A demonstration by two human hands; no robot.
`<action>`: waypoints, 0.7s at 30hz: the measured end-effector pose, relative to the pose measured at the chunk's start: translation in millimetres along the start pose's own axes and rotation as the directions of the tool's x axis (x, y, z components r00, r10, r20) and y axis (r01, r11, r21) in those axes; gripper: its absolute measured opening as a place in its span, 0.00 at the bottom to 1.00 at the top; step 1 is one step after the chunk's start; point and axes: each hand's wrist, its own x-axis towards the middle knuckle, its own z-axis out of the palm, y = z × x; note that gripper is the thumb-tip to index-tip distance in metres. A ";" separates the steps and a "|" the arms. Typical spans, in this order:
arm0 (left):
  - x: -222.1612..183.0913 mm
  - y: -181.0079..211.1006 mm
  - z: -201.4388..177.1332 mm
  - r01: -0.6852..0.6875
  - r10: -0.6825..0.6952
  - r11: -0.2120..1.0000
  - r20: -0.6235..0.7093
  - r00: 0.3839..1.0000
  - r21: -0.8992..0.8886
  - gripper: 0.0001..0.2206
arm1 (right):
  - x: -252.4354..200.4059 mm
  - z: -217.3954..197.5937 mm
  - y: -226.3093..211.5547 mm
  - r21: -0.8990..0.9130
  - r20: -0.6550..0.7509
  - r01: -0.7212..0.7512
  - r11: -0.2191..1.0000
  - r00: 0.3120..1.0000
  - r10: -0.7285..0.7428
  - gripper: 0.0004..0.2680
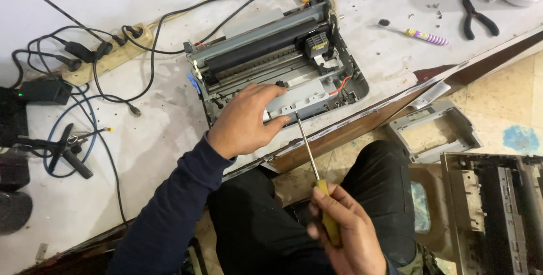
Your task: The person is disassembling a printer on a workbench using a screwdriver to remove screws and adjust internal parts.
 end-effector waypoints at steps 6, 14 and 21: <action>0.0 1.1 -0.8 0.011 -0.012 1.000 -0.008 1.000 -0.007 0.23 | 7.1 -13.2 -0.6 0.085 0.148 -0.179 0.980 0.975 0.166 0.16; 0.6 -0.5 -2.8 0.079 -0.078 0.995 0.020 0.997 -0.054 0.25 | 3.2 -5.3 -3.7 -0.119 -0.153 0.100 0.988 0.981 -0.118 0.12; 0.9 -3.3 3.3 0.042 -0.043 0.999 -0.047 0.998 -0.026 0.24 | 3.3 -5.2 -9.3 -0.087 -0.091 0.003 0.996 0.996 -0.010 0.07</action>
